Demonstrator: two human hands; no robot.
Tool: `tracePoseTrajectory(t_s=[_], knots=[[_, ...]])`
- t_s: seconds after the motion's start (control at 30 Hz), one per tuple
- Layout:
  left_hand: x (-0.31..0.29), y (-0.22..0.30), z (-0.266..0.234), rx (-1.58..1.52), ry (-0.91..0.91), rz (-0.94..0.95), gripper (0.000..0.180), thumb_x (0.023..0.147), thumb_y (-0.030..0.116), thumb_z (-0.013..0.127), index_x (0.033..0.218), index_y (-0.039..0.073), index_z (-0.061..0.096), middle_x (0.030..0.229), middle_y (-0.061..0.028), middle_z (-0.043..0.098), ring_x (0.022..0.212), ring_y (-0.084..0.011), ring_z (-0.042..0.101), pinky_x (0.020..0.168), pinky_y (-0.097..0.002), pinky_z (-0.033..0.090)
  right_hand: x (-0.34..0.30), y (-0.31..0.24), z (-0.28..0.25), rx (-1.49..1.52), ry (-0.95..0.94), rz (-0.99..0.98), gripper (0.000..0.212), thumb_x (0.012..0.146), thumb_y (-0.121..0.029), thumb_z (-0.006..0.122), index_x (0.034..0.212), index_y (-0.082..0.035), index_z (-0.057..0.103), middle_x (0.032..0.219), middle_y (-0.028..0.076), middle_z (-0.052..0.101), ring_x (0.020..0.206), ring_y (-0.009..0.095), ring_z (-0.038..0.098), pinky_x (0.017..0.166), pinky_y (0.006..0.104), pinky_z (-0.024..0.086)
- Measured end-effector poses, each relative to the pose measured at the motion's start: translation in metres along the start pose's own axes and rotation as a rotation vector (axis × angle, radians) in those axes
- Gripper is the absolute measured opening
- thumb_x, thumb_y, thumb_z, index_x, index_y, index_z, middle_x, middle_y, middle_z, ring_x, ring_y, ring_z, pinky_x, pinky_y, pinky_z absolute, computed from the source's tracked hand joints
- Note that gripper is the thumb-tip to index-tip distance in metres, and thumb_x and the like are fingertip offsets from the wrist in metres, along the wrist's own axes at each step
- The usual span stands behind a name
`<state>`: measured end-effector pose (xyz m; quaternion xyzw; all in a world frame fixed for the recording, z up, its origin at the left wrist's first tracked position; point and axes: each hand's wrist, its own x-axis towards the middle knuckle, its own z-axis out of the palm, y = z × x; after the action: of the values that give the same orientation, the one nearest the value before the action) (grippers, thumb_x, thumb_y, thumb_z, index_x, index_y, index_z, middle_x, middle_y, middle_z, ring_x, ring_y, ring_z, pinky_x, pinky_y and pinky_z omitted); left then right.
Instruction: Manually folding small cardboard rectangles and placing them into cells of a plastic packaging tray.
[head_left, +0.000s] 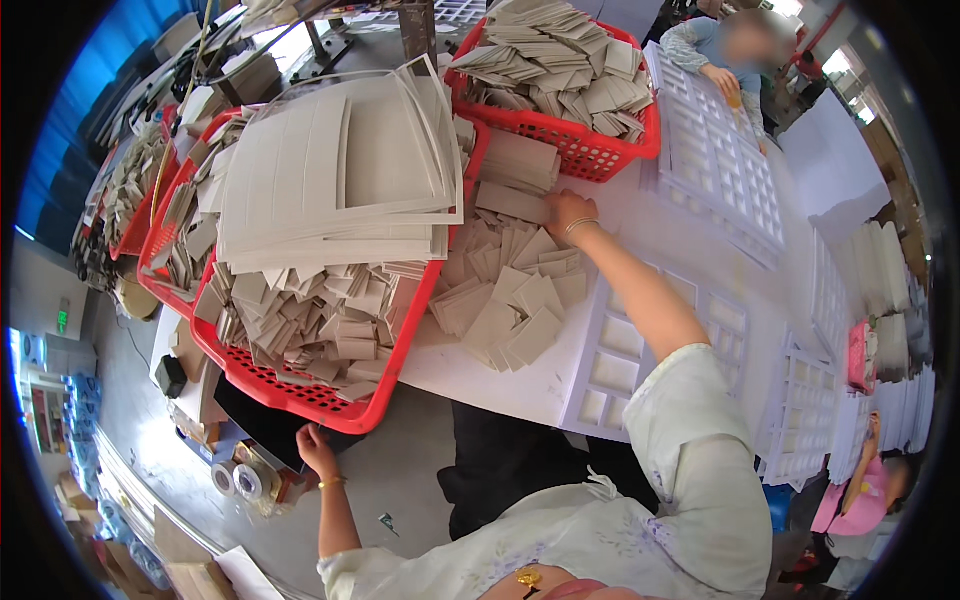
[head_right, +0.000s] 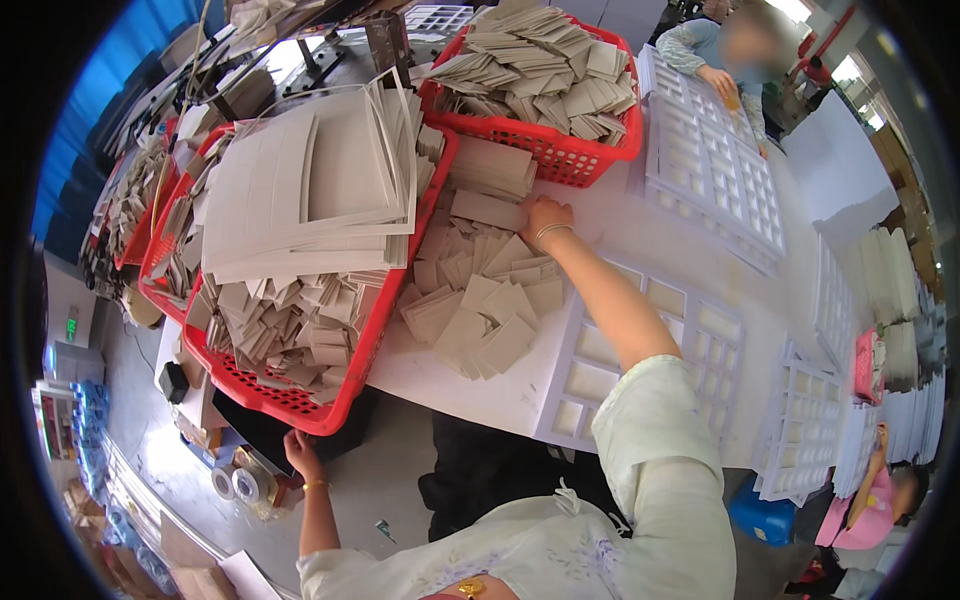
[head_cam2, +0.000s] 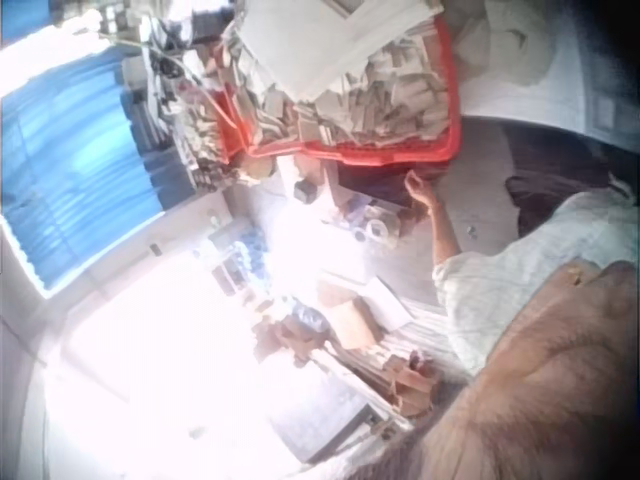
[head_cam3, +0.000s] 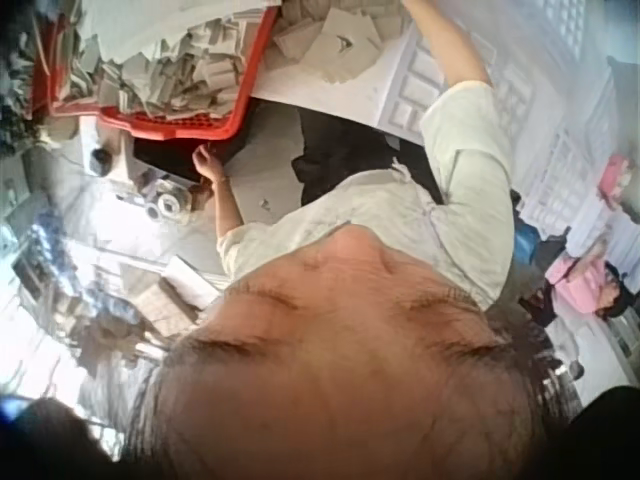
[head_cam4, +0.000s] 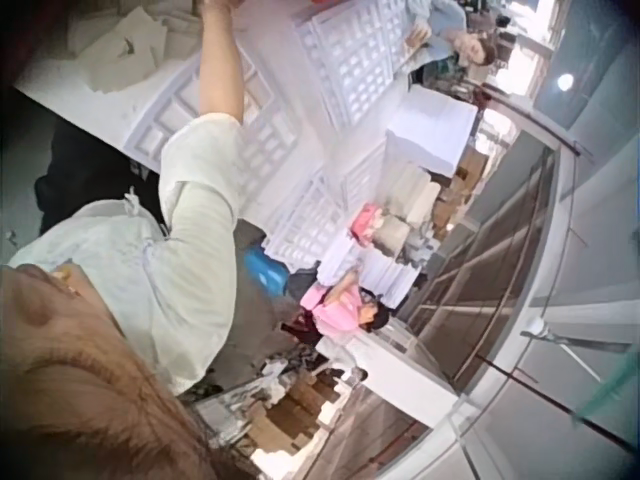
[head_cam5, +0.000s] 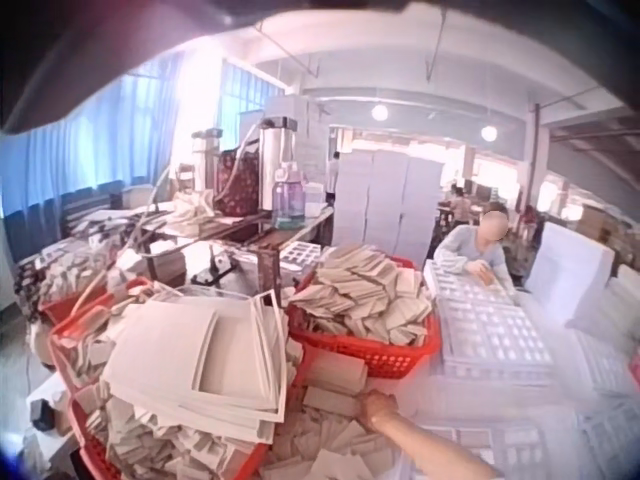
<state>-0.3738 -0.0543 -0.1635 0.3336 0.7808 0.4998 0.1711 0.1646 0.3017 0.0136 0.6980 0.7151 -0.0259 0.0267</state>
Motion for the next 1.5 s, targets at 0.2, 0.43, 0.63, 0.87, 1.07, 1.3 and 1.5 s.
tracePoseTrajectory(t_s=[0.2,0.43,0.63,0.87,1.07,1.3,1.5], knots=[[-0.076,0.028,0.002,-0.007,-0.131,0.02,0.017,0.095,0.015,0.053,0.085,0.002,0.056,0.071,-0.0012,0.055,0.056,-0.0078,0.05,0.052,-0.022,0.043,-0.004,0.001,-0.012,0.016,0.024,-0.045,0.056,0.063,-0.035,0.076,0.115,-0.019,0.06,0.109,0.007,0.058,0.101,0.026,0.058,0.083,0.0418,0.044],[-0.146,0.095,0.024,-0.028,-0.446,0.076,0.024,0.094,0.012,0.051,0.073,0.002,0.057,0.066,-0.0069,0.059,0.056,-0.0153,0.056,0.053,-0.0271,0.045,-0.035,0.032,-0.021,0.151,0.243,-0.144,0.056,0.064,-0.032,0.076,0.115,-0.015,0.059,0.106,0.007,0.058,0.098,0.025,0.057,0.08,0.0426,0.044],[-0.179,0.193,0.061,0.146,-0.854,0.8,0.01,0.078,0.007,0.065,0.07,0.007,0.06,0.071,-0.0079,0.062,0.066,-0.0247,0.06,0.059,-0.0353,0.048,-0.104,0.109,-0.021,0.351,0.425,-0.13,0.055,0.066,-0.033,0.077,0.115,-0.016,0.057,0.104,0.005,0.059,0.092,0.022,0.059,0.079,0.0396,0.043],[-0.2,0.293,0.151,-0.27,-0.852,1.047,0.024,0.071,-0.004,0.066,0.093,0.003,0.062,0.091,-0.0118,0.063,0.079,-0.0288,0.062,0.069,-0.0355,0.05,-0.23,0.286,-0.039,0.102,0.287,0.304,0.056,0.069,-0.03,0.077,0.119,-0.019,0.053,0.097,0.002,0.062,0.082,0.019,0.062,0.077,0.0389,0.042],[-0.204,0.331,0.213,-0.293,-0.921,0.95,0.022,0.076,-0.007,0.06,0.096,0.003,0.06,0.093,-0.0141,0.061,0.083,-0.0321,0.06,0.072,-0.0371,0.049,-0.295,0.343,-0.031,-0.11,0.034,0.48,0.05,0.071,-0.02,0.072,0.118,-0.016,0.054,0.102,0.004,0.065,0.091,0.022,0.062,0.083,0.0413,0.038],[-0.202,0.322,0.214,-0.202,-0.937,0.938,0.02,0.078,-0.009,0.057,0.094,0.003,0.06,0.09,-0.012,0.062,0.077,-0.0267,0.06,0.063,-0.0317,0.048,-0.293,0.353,-0.018,-0.17,-0.134,0.488,0.041,0.073,-0.019,0.071,0.111,-0.015,0.055,0.101,0.006,0.064,0.098,0.024,0.061,0.085,0.0409,0.038],[-0.188,0.303,0.209,-0.128,-0.9,0.866,0.016,0.08,-0.009,0.056,0.092,0.002,0.059,0.086,-0.0114,0.06,0.071,-0.0245,0.058,0.059,-0.0305,0.048,-0.276,0.357,-0.012,-0.179,-0.255,0.419,0.041,0.075,-0.016,0.067,0.114,-0.015,0.053,0.1,0.008,0.064,0.101,0.025,0.06,0.088,0.044,0.04]])
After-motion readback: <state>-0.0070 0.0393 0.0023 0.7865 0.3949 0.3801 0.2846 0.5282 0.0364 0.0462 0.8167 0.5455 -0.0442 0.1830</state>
